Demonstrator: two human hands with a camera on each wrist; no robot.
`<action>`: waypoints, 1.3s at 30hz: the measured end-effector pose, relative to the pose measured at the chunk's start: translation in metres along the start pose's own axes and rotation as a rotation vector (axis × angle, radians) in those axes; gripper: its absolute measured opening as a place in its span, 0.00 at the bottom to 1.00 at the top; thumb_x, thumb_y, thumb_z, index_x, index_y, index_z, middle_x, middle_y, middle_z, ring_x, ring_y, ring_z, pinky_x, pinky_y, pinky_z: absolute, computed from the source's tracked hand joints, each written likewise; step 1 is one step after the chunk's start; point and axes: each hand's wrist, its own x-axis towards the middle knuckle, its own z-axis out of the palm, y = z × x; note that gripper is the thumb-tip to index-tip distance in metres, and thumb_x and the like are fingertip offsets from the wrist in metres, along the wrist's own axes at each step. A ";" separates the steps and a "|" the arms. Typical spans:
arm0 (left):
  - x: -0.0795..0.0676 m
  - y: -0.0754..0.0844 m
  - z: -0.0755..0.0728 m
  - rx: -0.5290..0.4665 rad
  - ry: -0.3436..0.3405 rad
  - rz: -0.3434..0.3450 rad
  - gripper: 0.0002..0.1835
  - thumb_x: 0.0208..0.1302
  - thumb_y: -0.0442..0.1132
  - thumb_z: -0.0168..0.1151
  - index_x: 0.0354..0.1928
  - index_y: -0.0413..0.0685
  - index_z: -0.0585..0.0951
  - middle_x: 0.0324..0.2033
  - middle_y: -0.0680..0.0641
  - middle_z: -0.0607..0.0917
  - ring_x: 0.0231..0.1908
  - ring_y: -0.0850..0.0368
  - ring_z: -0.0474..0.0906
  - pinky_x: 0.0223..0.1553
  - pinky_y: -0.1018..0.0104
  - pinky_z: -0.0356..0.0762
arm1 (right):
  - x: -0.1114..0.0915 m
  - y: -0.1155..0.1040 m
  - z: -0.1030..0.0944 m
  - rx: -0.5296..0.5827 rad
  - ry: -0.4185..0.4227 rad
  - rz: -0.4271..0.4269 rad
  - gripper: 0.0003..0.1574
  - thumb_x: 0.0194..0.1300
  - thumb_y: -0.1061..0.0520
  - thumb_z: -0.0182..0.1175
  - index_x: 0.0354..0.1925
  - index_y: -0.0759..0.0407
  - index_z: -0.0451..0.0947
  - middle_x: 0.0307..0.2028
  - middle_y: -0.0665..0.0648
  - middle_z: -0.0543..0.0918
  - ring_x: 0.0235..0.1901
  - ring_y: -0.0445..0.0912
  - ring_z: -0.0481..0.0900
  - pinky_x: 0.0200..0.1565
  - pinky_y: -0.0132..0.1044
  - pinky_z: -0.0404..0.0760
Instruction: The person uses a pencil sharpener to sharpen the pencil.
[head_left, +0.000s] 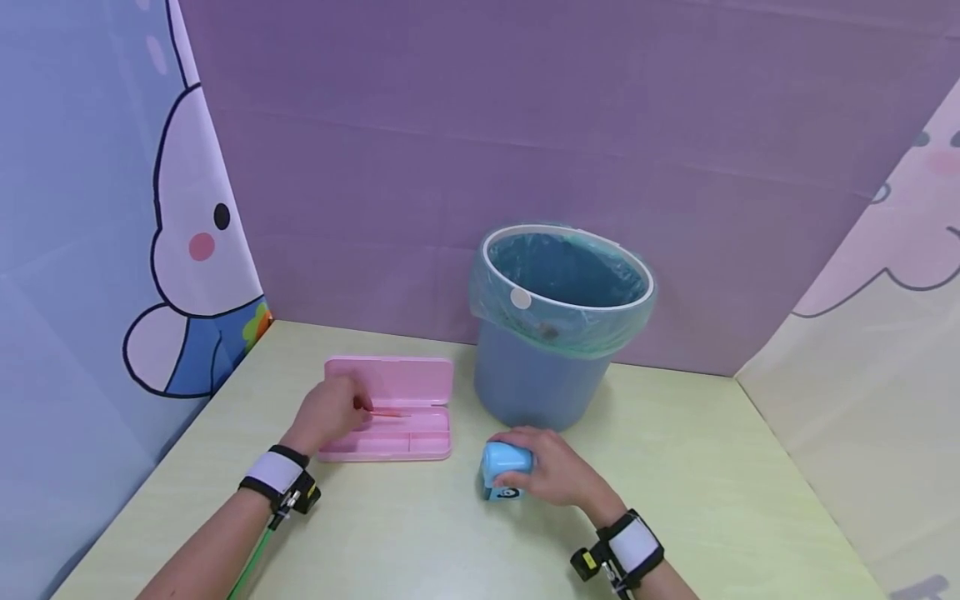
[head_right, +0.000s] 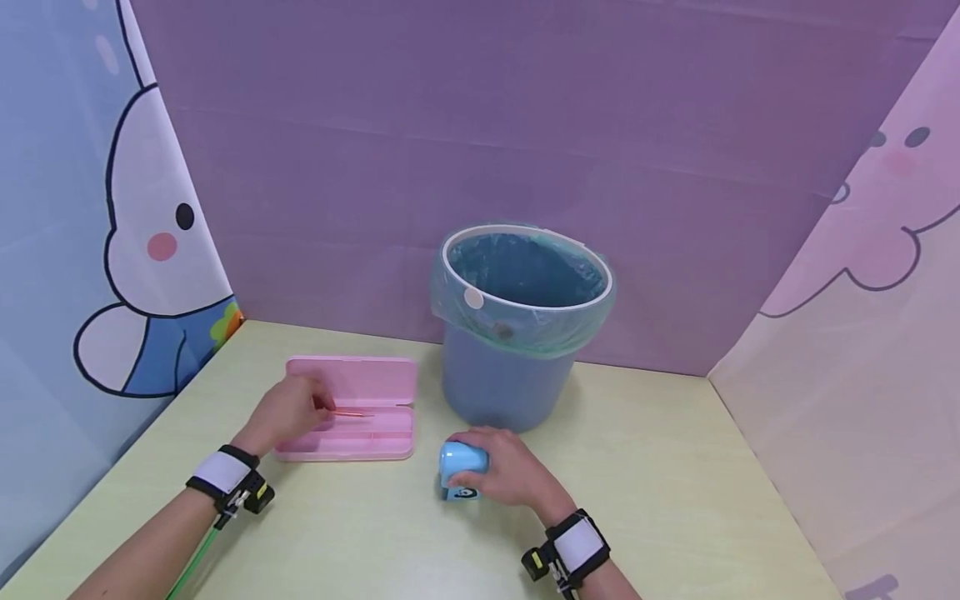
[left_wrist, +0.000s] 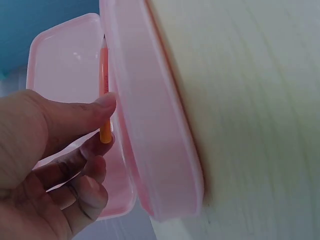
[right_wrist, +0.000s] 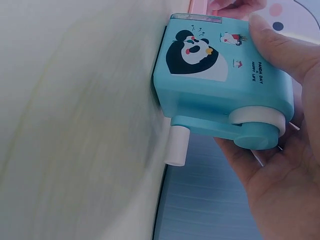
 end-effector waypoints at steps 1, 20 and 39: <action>-0.001 0.001 0.000 0.010 -0.007 -0.007 0.02 0.55 0.35 0.69 0.29 0.45 0.85 0.22 0.50 0.79 0.25 0.53 0.71 0.31 0.60 0.70 | 0.000 0.000 0.000 -0.003 0.000 0.000 0.32 0.56 0.37 0.68 0.57 0.45 0.78 0.47 0.44 0.81 0.43 0.40 0.75 0.46 0.42 0.77; -0.011 -0.001 -0.004 0.053 -0.050 -0.058 0.03 0.55 0.35 0.70 0.30 0.44 0.85 0.22 0.50 0.78 0.25 0.53 0.71 0.30 0.60 0.72 | 0.005 -0.007 0.001 0.009 -0.036 -0.022 0.32 0.58 0.38 0.67 0.58 0.47 0.76 0.47 0.44 0.81 0.42 0.40 0.75 0.46 0.40 0.77; -0.050 0.103 0.000 -0.450 -0.005 0.264 0.10 0.57 0.42 0.70 0.41 0.54 0.84 0.30 0.58 0.83 0.33 0.60 0.78 0.32 0.66 0.77 | -0.002 0.001 -0.012 -0.034 -0.157 -0.008 0.38 0.56 0.35 0.67 0.61 0.49 0.73 0.47 0.43 0.80 0.43 0.39 0.76 0.47 0.40 0.78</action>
